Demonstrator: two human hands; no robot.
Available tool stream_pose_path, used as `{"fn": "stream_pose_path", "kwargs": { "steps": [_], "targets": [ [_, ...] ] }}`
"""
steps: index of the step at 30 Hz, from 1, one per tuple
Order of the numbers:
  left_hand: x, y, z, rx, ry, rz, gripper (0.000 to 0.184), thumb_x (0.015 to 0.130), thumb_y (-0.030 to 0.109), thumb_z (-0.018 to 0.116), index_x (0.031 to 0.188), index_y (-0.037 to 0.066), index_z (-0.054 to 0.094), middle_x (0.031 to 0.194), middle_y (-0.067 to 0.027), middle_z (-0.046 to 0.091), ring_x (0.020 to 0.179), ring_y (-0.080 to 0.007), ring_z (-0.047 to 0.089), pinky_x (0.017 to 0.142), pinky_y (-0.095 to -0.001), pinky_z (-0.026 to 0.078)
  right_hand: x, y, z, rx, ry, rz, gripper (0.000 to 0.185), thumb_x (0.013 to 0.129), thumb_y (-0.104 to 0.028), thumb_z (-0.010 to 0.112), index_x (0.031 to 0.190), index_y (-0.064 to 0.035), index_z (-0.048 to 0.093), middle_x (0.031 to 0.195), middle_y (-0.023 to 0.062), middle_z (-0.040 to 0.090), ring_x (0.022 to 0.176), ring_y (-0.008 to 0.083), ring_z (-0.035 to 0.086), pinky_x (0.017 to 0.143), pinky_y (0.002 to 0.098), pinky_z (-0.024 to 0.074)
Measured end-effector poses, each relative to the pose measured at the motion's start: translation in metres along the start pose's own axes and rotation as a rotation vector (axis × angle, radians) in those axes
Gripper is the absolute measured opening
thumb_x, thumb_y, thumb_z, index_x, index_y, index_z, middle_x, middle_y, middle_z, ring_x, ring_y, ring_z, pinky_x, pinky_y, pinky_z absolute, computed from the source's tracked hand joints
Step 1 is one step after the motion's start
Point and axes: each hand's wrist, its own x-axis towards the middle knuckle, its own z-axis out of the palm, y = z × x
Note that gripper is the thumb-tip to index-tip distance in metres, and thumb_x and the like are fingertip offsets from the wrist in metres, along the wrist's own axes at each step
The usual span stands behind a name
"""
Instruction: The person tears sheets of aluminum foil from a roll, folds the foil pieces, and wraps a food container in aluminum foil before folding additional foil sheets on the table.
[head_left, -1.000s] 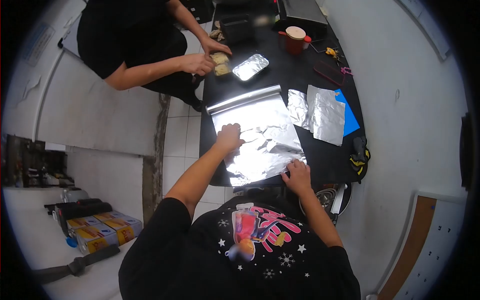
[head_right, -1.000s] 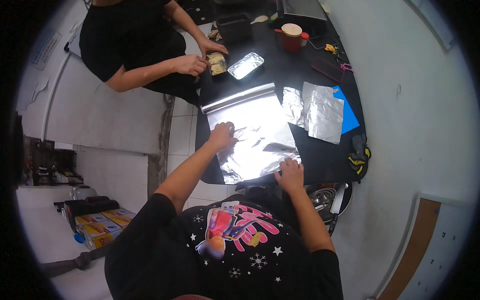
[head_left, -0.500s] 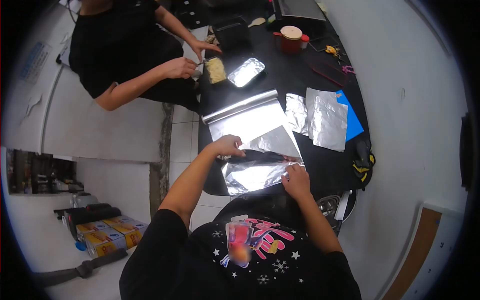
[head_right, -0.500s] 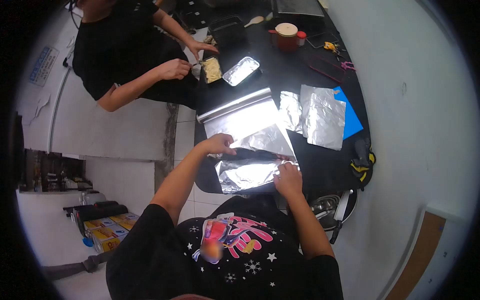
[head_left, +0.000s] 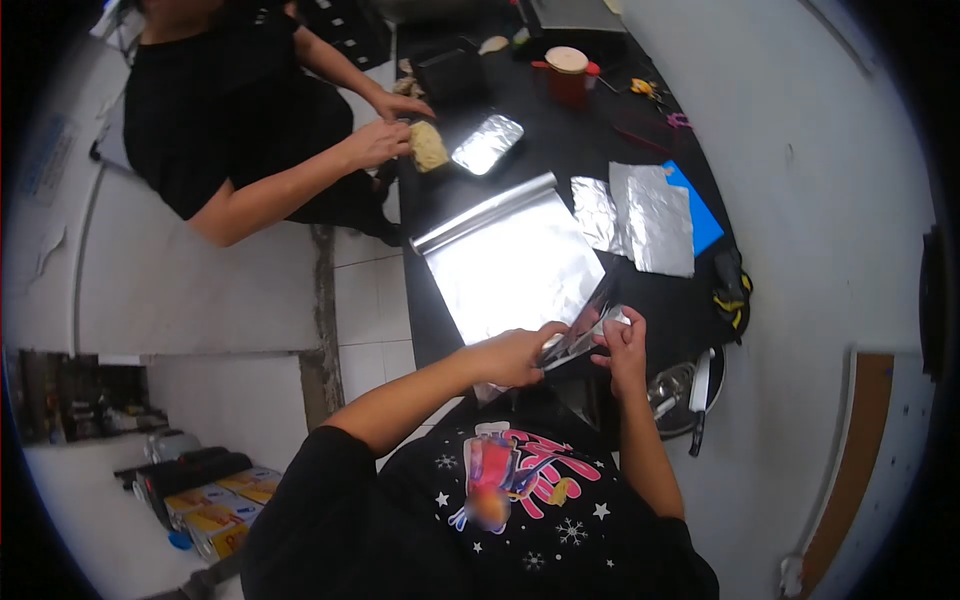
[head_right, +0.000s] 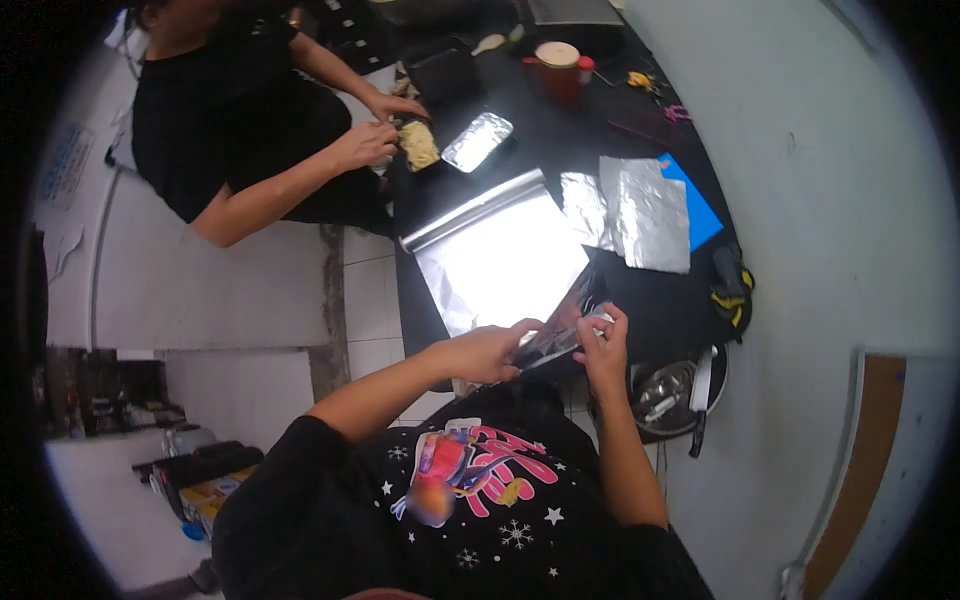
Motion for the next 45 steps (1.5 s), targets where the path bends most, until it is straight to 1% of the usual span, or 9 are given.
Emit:
{"fn": "stream_pose_path", "kwargs": {
  "steps": [4, 7, 8, 11, 13, 16, 18, 34, 45],
  "targets": [
    [0.005, 0.032, 0.02, 0.038, -0.166, -0.04, 0.073, 0.074, 0.007, 0.063, 0.136, 0.009, 0.025, 0.08, -0.0202, 0.063, 0.077, -0.033, 0.065, 0.067, -0.0428, 0.049, -0.034, -0.002, 0.012, -0.002, 0.199, 0.012, 0.059, 0.082, -0.024, 0.07, 0.127, -0.0065, 0.036, 0.106, 0.0101, 0.054, 0.088, 0.0152, 0.056, 0.062, 0.0265, 0.0483],
    [0.023, 0.005, 0.066, 0.143, -0.133, 0.217, 0.074, 0.074, 0.006, 0.061, 0.138, 0.01, 0.024, 0.086, -0.0224, 0.062, 0.081, -0.0315, 0.065, 0.068, -0.0425, 0.05, -0.033, 0.029, -0.002, -0.103, 0.333, -0.142, 0.048, 0.082, -0.022, 0.07, 0.117, -0.0019, 0.045, 0.096, 0.0083, 0.056, 0.087, 0.0125, 0.055, 0.061, 0.0249, 0.046],
    [0.019, 0.009, 0.071, 0.112, -0.101, 0.279, 0.063, 0.075, 0.007, 0.062, 0.132, 0.009, 0.036, 0.092, -0.021, 0.062, 0.079, -0.0276, 0.064, 0.068, -0.0394, 0.05, -0.034, 0.032, -0.005, -0.055, 0.344, -0.175, 0.029, 0.082, -0.02, 0.069, 0.097, -0.0003, 0.054, 0.084, 0.0051, 0.059, 0.081, 0.0095, 0.055, 0.062, 0.0243, 0.0438],
    [0.026, 0.007, 0.079, -0.07, -0.156, 0.447, 0.046, 0.075, 0.008, 0.063, 0.12, 0.007, 0.052, 0.092, -0.0149, 0.064, 0.074, -0.024, 0.062, 0.067, -0.0357, 0.05, -0.027, 0.08, -0.053, -0.167, 0.486, 0.018, 0.018, 0.083, -0.016, 0.067, 0.083, -0.002, 0.057, 0.077, 0.0024, 0.06, 0.075, 0.0087, 0.055, 0.064, 0.0246, 0.0428],
    [0.048, -0.016, 0.087, -0.219, 0.142, 0.426, 0.027, 0.076, 0.007, 0.06, 0.104, 0.006, 0.063, 0.088, -0.0092, 0.064, 0.066, -0.0212, 0.06, 0.064, -0.0331, 0.05, -0.035, 0.086, -0.057, 0.08, 0.534, -0.085, 0.013, 0.084, -0.01, 0.063, 0.091, 0.0003, 0.063, 0.081, 0.0041, 0.064, 0.071, 0.0093, 0.056, 0.064, 0.0244, 0.0429],
    [0.09, -0.04, 0.058, 0.002, 0.407, 0.297, 0.015, 0.078, 0.006, 0.06, 0.092, 0.004, 0.066, 0.085, -0.0146, 0.063, 0.07, -0.0243, 0.062, 0.066, -0.0352, 0.05, -0.046, 0.096, -0.073, 0.217, 0.573, -0.019, 0.019, 0.085, -0.006, 0.06, 0.101, 0.0035, 0.062, 0.091, 0.0075, 0.067, 0.078, 0.0138, 0.062, 0.07, 0.0268, 0.0471],
    [0.124, -0.055, 0.048, 0.102, 0.38, 0.217, 0.011, 0.076, 0.009, 0.062, 0.086, 0.004, 0.064, 0.084, -0.0164, 0.061, 0.08, -0.0315, 0.061, 0.073, -0.0395, 0.049, -0.051, 0.107, -0.079, 0.296, 0.581, -0.015, 0.02, 0.085, -0.005, 0.06, 0.102, 0.0036, 0.062, 0.093, 0.0081, 0.067, 0.079, 0.0142, 0.062, 0.071, 0.0265, 0.0475],
    [0.211, -0.033, 0.06, 0.457, 0.3, -0.112, 0.047, 0.074, 0.043, 0.066, 0.09, -0.001, 0.063, 0.085, -0.0182, 0.066, 0.084, -0.033, 0.065, 0.077, -0.0396, 0.051, -0.066, 0.197, -0.11, 0.507, 0.571, 0.196, 0.024, 0.083, -0.01, 0.061, 0.106, -0.0009, 0.06, 0.091, 0.0066, 0.065, 0.074, 0.0174, 0.065, 0.057, 0.0311, 0.0553],
    [0.21, -0.008, 0.058, 0.451, 0.235, -0.234, 0.05, 0.073, 0.045, 0.067, 0.091, -0.001, 0.067, 0.09, -0.0188, 0.068, 0.085, -0.0309, 0.067, 0.077, -0.0373, 0.052, -0.055, 0.186, -0.111, 0.317, 0.711, 0.131, 0.031, 0.092, -0.028, 0.055, 0.101, 0.0014, 0.062, 0.089, 0.0053, 0.063, 0.081, 0.0137, 0.06, 0.071, 0.0274, 0.0478]
  ]
}}
